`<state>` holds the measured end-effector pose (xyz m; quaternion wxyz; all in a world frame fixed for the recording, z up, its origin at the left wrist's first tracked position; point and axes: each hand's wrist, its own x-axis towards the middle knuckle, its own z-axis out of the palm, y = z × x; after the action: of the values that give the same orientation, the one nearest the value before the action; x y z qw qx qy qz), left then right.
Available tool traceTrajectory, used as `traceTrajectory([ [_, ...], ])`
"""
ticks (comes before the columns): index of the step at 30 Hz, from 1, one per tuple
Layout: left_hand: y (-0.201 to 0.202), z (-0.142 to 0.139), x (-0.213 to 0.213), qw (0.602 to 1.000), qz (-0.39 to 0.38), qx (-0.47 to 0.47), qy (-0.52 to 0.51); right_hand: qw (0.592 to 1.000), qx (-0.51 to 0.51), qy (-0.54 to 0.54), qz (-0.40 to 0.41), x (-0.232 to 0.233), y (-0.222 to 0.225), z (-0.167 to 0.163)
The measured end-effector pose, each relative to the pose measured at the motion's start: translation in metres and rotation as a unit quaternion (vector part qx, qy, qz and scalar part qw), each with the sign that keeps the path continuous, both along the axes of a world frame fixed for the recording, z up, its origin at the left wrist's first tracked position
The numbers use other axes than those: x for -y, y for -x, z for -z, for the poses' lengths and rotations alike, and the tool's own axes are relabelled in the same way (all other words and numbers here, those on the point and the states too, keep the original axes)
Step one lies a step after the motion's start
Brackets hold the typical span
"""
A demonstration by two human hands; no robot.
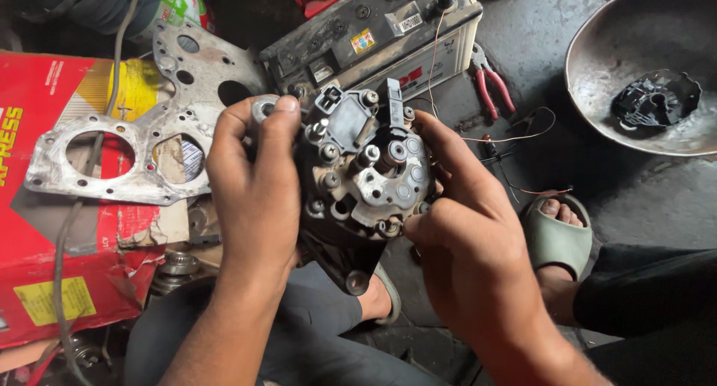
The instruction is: The person sits on the floor and uses a screwdriver and pliers to adjust and connect wires on a mechanical component, likely a starter motor. They connect wires to a car battery to test the component and manipulate the internal parts with their hands.
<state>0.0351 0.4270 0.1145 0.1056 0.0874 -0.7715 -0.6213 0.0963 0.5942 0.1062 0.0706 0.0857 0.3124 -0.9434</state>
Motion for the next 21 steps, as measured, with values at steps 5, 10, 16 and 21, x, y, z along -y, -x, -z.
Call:
traceTrajectory([
  [5,-0.002,0.008,-0.003,0.996,-0.011,0.054,-0.066,0.997,0.07,-0.016,-0.018,-0.004,0.003,0.005],
  [10,-0.004,0.033,-0.01,0.991,-0.013,0.108,-0.072,0.993,0.078,-0.085,0.004,-0.007,0.013,0.015],
  [16,-0.002,0.076,-0.045,0.966,-0.047,0.24,-0.083,0.985,0.05,-0.157,0.055,-0.024,0.03,0.049],
  [21,0.011,0.104,-0.068,0.952,-0.058,0.296,-0.058,0.969,0.102,-0.213,0.065,-0.033,0.045,0.101],
])
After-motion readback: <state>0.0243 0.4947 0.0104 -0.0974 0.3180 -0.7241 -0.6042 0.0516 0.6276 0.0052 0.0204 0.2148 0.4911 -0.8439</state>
